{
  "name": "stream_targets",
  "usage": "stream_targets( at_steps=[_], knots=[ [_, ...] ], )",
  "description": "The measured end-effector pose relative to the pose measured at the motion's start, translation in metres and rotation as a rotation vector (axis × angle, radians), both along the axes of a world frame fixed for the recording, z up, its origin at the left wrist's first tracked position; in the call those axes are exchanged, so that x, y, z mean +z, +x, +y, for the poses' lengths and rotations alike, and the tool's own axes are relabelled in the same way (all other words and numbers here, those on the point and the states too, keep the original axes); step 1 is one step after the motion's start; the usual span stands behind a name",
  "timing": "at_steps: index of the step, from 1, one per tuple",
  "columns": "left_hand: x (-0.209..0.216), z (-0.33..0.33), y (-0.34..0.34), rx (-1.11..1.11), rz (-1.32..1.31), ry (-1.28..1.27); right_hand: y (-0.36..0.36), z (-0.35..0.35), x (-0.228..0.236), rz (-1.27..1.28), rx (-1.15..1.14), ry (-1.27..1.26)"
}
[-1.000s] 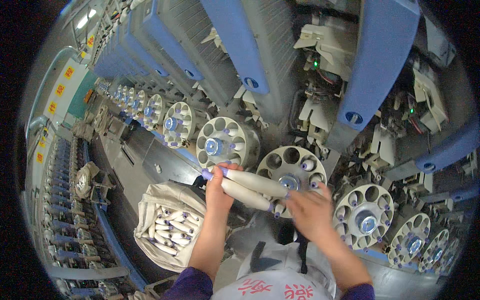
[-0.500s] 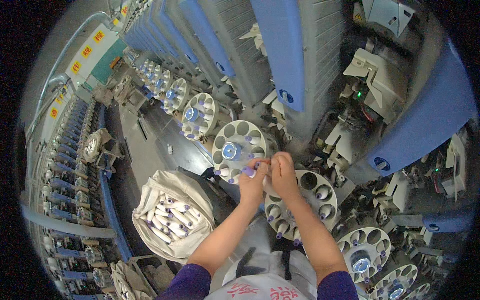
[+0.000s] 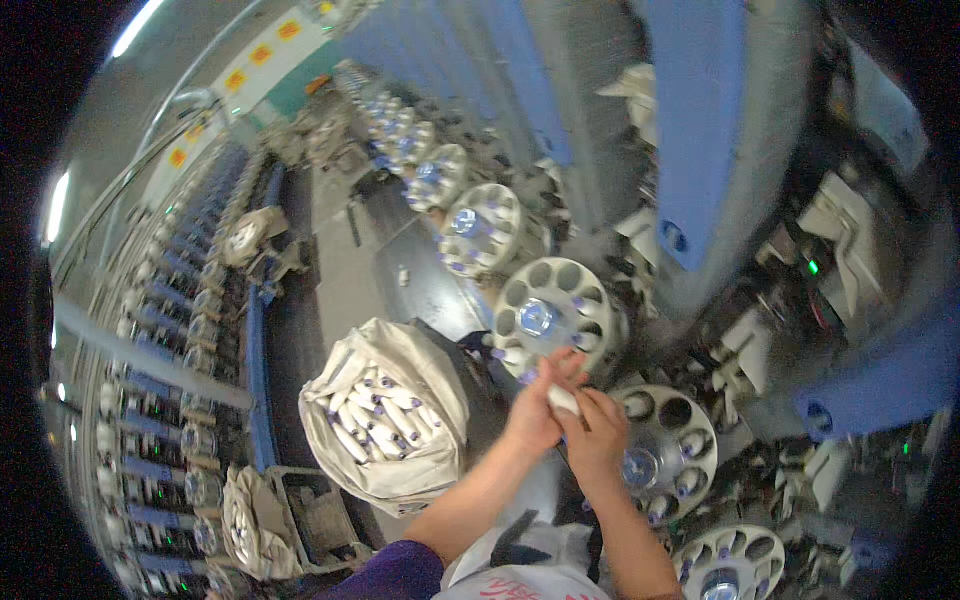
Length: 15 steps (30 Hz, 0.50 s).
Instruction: The person repeatedly picks up white cylindrical spools from a large cloth bag and places them into slots on rotating circular fixtures attached to industrial machines. The person also briefly adjusts a large white roll on a machine.
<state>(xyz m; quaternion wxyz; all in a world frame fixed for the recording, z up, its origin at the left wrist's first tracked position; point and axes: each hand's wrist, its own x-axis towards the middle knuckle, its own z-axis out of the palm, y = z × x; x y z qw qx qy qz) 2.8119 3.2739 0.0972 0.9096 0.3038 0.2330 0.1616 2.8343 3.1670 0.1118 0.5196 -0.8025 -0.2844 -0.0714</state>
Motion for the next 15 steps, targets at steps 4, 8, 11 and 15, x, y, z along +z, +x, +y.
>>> stream_targets(
  at_steps=[4,8,11,15],
  knots=[
    [-0.007,-0.008,0.000,0.131,0.143,0.248,0.019,0.015,-0.025,0.497,0.120,0.264],
    [-0.026,-0.022,-0.006,-0.047,0.197,0.427,0.027,0.000,-0.025,0.566,0.090,0.063],
    [-0.042,-0.028,-0.013,-0.203,0.143,0.368,0.013,-0.032,-0.008,0.983,0.224,0.191],
    [-0.047,-0.005,-0.038,-0.216,0.116,0.364,-0.007,-0.070,0.002,0.858,0.124,0.159]
  ],
)
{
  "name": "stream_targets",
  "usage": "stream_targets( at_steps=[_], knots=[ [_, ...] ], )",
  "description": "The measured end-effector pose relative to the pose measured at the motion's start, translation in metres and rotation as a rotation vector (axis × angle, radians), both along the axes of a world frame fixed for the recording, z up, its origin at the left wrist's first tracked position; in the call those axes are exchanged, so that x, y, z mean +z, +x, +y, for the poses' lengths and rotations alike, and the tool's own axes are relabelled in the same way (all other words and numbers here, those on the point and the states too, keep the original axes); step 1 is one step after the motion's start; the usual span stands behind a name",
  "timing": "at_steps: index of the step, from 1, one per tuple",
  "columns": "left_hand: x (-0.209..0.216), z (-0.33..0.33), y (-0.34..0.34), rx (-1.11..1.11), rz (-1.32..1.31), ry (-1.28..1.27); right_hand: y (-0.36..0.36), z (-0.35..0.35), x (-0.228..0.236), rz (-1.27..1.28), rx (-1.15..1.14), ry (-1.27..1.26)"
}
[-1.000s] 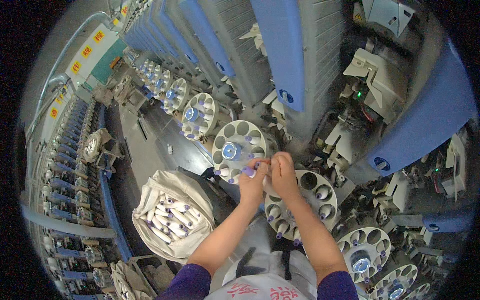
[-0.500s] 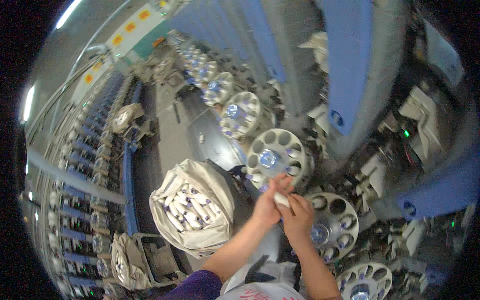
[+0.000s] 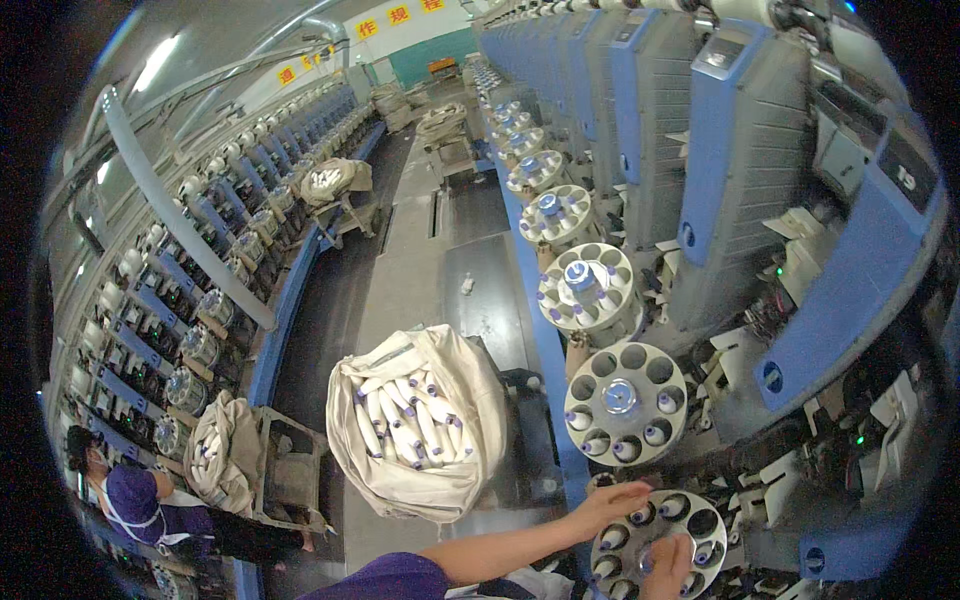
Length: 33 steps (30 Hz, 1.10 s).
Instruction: The person repeatedly picks up white cylindrical spools from a large cloth bag and places them into slots on rotating circular fixtures attached to industrial machines. The person also briefly adjusts a large white roll on a machine.
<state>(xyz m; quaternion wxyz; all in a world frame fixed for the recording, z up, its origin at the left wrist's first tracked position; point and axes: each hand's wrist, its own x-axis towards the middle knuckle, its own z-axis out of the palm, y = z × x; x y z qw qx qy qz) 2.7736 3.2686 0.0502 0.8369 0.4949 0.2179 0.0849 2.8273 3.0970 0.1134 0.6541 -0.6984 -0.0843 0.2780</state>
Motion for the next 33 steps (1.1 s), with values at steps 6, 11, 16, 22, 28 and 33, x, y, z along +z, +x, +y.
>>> stream_targets(
  at_steps=[6,11,16,22,28,33],
  knots=[
    [-0.030,0.115,-0.133,0.339,0.185,-0.023,-0.009,-0.017,-0.057,-1.530,0.094,-0.856],
    [-0.109,0.249,-0.292,0.990,0.600,-0.107,-0.064,-0.008,-0.092,-0.869,0.010,-1.312],
    [-0.179,0.417,-0.374,0.805,1.281,0.619,-0.132,0.154,-0.083,-1.246,0.483,-0.789],
    [-0.205,0.515,-0.376,0.619,1.402,0.580,-0.255,0.476,-0.205,-0.355,0.939,-0.532],
    [-0.118,0.516,-0.454,0.597,0.260,-0.761,-0.219,0.557,-0.264,0.495,0.146,-0.611],
    [-0.135,0.543,-0.435,0.493,0.781,-0.486,-0.188,0.581,-0.267,0.375,0.444,-0.537]
  ],
)
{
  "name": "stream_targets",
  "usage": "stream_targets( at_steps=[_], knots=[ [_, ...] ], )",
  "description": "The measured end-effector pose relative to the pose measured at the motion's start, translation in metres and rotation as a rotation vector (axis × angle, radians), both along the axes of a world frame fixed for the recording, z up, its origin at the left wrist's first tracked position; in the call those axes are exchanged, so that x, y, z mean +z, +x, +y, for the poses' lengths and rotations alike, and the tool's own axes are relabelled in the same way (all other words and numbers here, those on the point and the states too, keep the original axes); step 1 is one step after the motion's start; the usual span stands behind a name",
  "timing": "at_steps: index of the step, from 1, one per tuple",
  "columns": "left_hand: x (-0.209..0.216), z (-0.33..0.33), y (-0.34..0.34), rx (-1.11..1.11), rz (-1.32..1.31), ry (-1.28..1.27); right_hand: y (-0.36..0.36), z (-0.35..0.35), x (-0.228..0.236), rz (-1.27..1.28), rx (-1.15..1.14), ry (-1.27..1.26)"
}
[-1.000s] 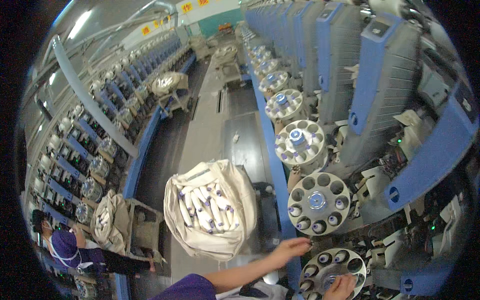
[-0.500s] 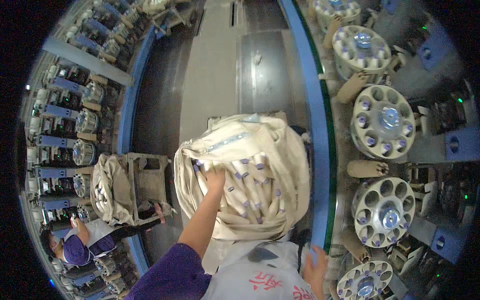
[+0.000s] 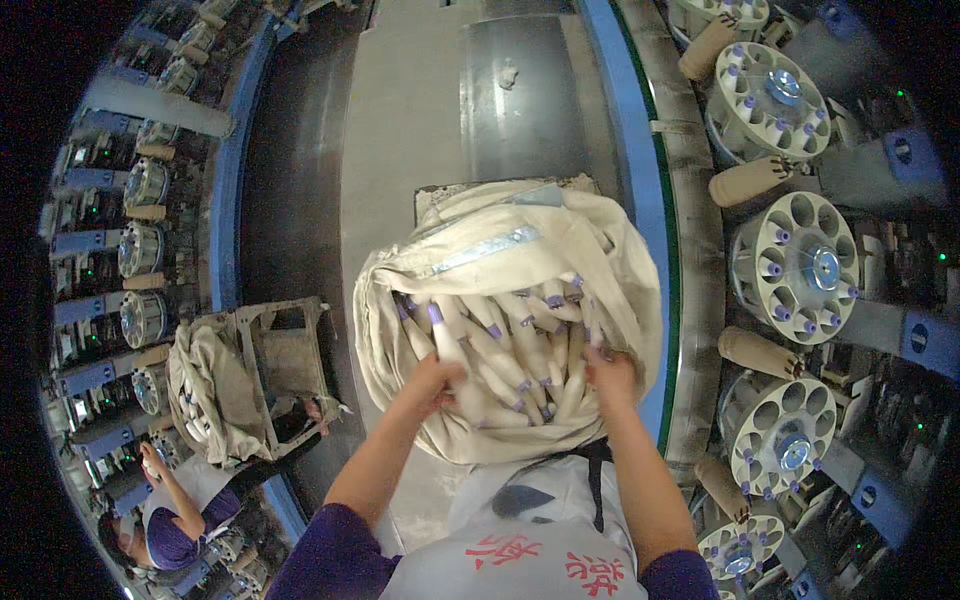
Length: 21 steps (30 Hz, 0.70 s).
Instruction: The person repeatedly picks up white cylindrical spools from a large cloth bag and places them into slots on rotating circular fixtures attached to industrial machines. The person also briefly adjusts a large white roll on a machine.
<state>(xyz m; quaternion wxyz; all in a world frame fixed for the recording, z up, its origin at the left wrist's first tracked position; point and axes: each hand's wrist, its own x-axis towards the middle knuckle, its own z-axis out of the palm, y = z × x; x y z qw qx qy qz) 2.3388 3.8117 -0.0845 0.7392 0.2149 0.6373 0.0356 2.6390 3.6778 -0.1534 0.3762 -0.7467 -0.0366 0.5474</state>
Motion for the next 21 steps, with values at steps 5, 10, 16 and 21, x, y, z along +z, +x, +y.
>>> stream_targets(
  at_steps=[5,10,16,21],
  knots=[
    [-0.067,0.070,0.084,-0.631,0.530,0.488,-0.023,0.072,-0.038,-0.642,0.250,-0.230],
    [-0.099,0.127,0.109,-0.064,0.471,0.437,0.053,0.055,0.065,-0.105,0.094,0.009],
    [-0.077,0.130,0.110,0.028,0.189,0.307,0.114,-0.037,0.215,-0.330,-0.446,0.503],
    [0.030,0.117,0.119,0.047,-0.486,0.041,0.051,-0.078,0.265,0.700,-0.784,0.569]
  ],
)
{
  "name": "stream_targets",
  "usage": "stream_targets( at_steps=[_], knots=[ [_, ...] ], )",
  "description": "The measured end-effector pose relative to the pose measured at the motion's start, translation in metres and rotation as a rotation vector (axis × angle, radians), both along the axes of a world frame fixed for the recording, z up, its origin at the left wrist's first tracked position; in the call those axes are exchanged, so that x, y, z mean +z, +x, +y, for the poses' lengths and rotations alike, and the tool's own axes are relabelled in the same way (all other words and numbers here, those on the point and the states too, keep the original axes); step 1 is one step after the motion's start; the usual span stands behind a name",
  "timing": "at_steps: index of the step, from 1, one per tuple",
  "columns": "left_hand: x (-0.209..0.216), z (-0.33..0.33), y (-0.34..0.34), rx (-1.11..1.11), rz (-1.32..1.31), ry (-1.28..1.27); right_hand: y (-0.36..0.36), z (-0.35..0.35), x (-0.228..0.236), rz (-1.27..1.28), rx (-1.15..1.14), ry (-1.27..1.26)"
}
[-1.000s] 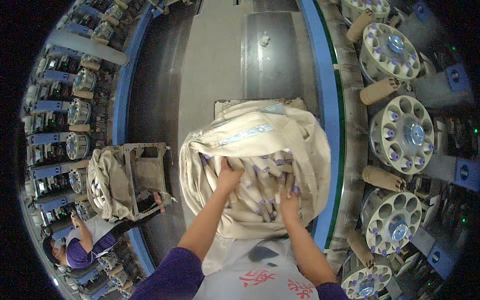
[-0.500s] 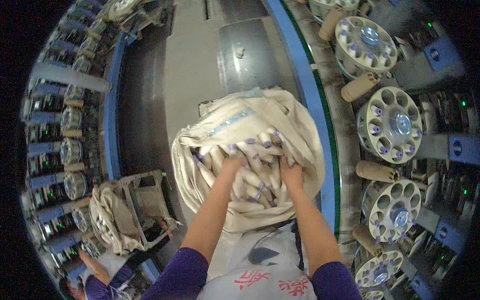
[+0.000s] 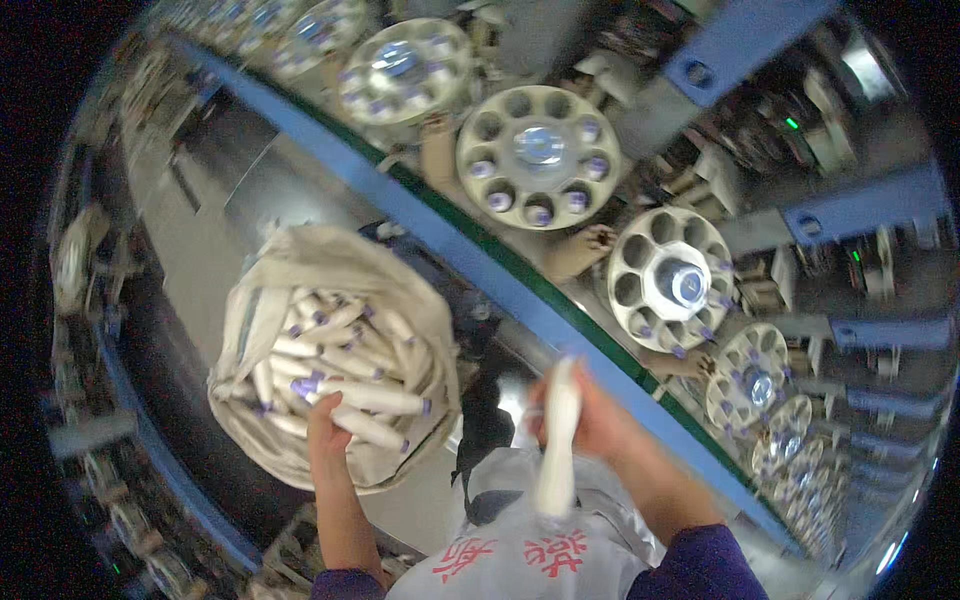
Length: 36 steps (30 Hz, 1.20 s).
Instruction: The person repeatedly picks up white cylindrical spools from a large cloth bag and places them into slots on rotating circular fixtures attached to industrial machines. The person also briefly adjusts a large white roll on a machine.
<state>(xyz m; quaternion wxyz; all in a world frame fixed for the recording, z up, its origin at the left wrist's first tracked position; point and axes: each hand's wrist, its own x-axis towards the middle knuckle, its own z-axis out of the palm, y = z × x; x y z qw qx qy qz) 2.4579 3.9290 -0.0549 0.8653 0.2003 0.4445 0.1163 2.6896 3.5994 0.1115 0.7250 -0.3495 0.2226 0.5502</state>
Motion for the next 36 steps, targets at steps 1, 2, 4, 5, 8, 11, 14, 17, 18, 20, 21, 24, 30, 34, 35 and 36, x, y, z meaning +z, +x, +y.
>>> stream_targets(
  at_steps=[1,2,4,5,8,11,14,17,18,20,21,24,30,34,35,36],
  knots=[
    [0.024,-0.007,0.016,-0.109,-0.050,0.003,-0.032,-0.012,0.016,0.073,0.043,0.104],
    [0.040,-0.029,0.032,-0.214,-0.221,0.006,-0.055,-0.031,0.024,0.116,0.136,0.204],
    [0.071,-0.067,0.083,-0.486,-0.465,-0.081,-0.057,-0.063,0.029,0.254,0.079,0.260],
    [0.082,-0.091,0.111,-0.611,-0.537,-0.167,-0.054,-0.078,0.027,0.309,0.052,0.382],
    [0.104,-0.172,0.188,-0.938,-0.691,-0.252,-0.005,-0.126,0.015,-0.470,0.350,-0.149],
    [0.123,-0.232,0.240,-1.015,-0.862,-0.158,0.036,-0.169,0.006,-0.778,0.445,-0.195],
    [0.147,-0.267,0.266,-1.024,-0.842,0.141,0.069,-0.199,0.003,-0.811,0.163,-0.466],
    [0.166,-0.291,0.286,-1.007,-0.789,0.403,0.088,-0.214,0.009,-1.062,-0.128,-0.622],
    [0.172,-0.297,0.293,-1.032,-0.744,0.448,0.092,-0.213,0.011,-1.135,-0.129,-0.719],
    [0.181,-0.308,0.303,-1.038,-0.731,0.569,0.097,-0.207,0.011,-1.401,0.073,-0.589],
    [0.185,-0.313,0.308,-1.021,-0.728,0.609,0.099,-0.199,0.009,-1.269,0.002,-0.600],
    [0.197,-0.319,0.319,-0.829,-0.625,0.612,0.115,-0.175,0.001,-1.158,-0.126,-0.562],
    [0.200,-0.312,0.362,-0.750,-0.469,0.908,0.201,-0.135,-0.020,-1.504,-0.311,-0.505],
    [0.189,-0.304,0.408,-0.810,-0.512,1.129,0.235,-0.139,-0.040,-1.489,-0.215,-0.614],
    [0.186,-0.302,0.419,-0.818,-0.571,1.294,0.240,-0.140,-0.044,-1.481,-0.258,-0.556],
    [0.183,-0.298,0.428,-0.851,-0.600,1.341,0.244,-0.139,-0.046,-1.439,-0.288,-0.544]
  ],
)
